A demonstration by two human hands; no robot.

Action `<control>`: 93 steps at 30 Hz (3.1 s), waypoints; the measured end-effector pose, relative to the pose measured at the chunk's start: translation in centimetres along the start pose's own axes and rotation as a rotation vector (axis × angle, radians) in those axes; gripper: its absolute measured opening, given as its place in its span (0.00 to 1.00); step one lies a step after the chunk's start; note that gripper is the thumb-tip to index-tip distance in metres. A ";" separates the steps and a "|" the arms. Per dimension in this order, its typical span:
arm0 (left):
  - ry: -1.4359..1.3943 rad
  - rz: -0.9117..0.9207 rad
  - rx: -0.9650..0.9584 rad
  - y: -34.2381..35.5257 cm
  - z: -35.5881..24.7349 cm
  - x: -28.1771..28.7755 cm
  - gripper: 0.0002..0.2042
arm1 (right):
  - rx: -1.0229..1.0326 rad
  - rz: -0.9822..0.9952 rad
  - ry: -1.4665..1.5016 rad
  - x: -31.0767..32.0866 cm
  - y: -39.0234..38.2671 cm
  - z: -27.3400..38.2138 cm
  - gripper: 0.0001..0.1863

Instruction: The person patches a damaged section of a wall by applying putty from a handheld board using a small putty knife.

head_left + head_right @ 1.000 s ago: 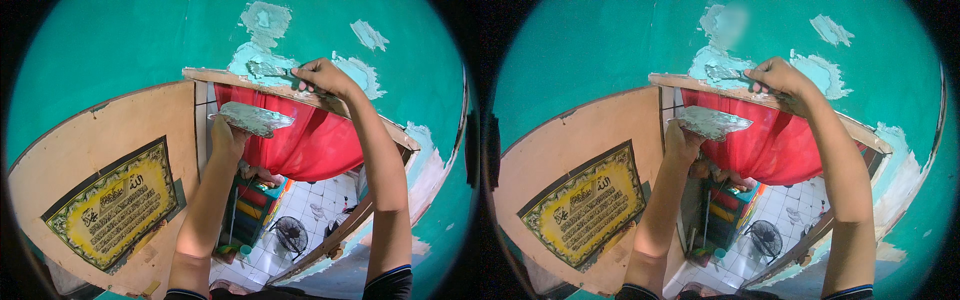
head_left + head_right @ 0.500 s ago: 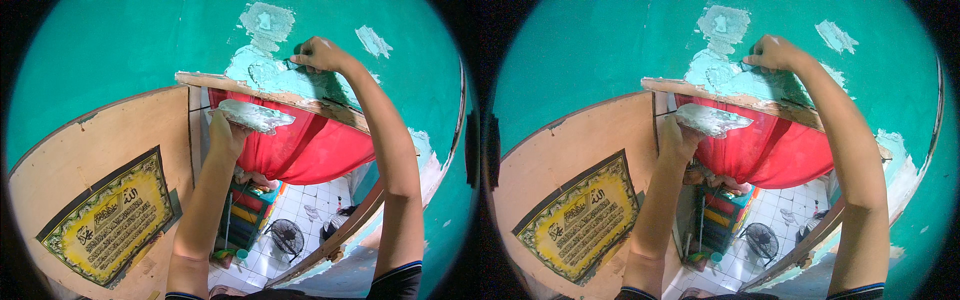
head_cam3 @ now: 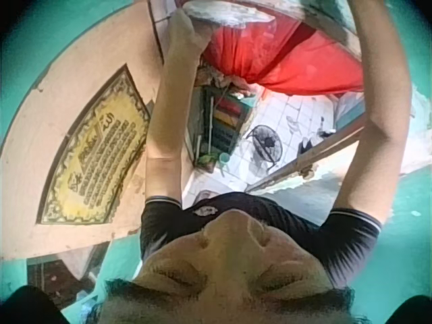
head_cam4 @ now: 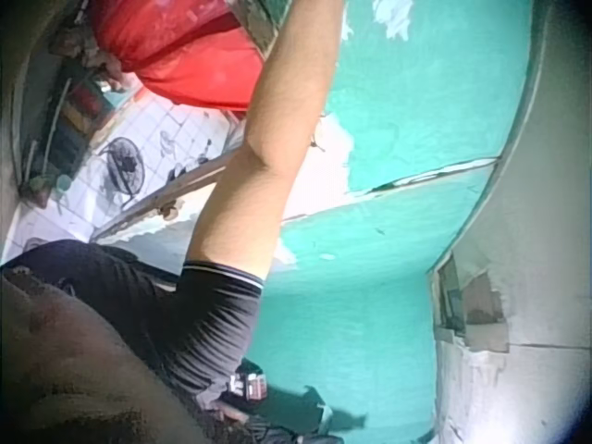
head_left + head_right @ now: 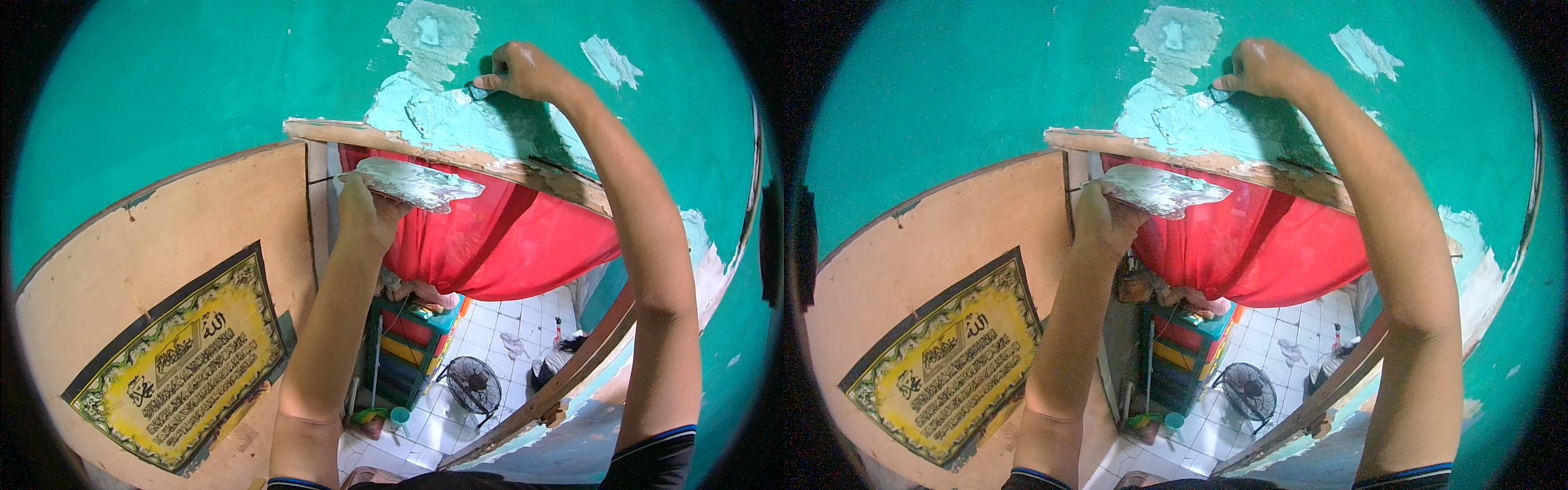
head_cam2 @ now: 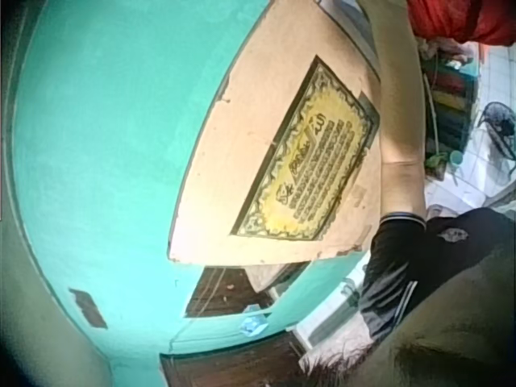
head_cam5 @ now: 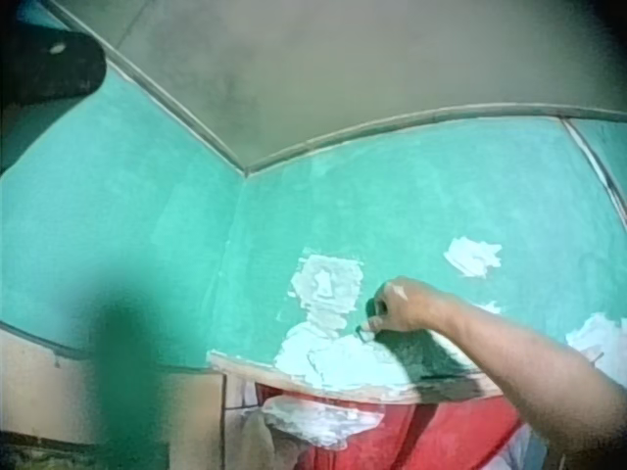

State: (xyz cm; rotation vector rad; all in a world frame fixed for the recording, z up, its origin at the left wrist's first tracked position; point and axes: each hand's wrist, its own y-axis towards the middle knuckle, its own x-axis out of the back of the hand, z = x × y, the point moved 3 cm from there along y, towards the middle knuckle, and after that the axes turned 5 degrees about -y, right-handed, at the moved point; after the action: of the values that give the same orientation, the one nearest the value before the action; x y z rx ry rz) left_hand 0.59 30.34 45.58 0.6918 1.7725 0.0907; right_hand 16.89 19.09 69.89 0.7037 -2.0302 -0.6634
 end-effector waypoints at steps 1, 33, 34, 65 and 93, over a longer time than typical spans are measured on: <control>-0.002 0.024 0.018 0.2 0.1 0.2 0.21 | 0.002 0.000 -0.005 0.1 0.1 0.0 0.30; -0.078 0.027 0.058 0.7 0.7 -1.2 0.23 | 0.071 -0.172 -0.014 5.6 -1.3 -2.7 0.29; -0.090 -0.015 0.060 0.5 0.6 -1.5 0.23 | 0.094 -0.188 -0.004 5.1 -0.8 -2.1 0.29; -0.138 0.034 0.111 1.1 1.1 -0.7 0.27 | 0.109 -0.268 -0.141 1.5 -0.3 3.9 0.27; -0.147 0.123 0.143 1.0 2.2 0.8 0.25 | -0.028 -0.246 -0.195 4.1 -6.2 -0.1 0.26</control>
State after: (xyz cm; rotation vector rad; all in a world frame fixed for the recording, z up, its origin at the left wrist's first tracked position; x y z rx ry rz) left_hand 2.85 30.97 44.61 0.8892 1.6056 -0.0041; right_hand 16.47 11.90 68.06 0.9117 -2.1251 -0.9319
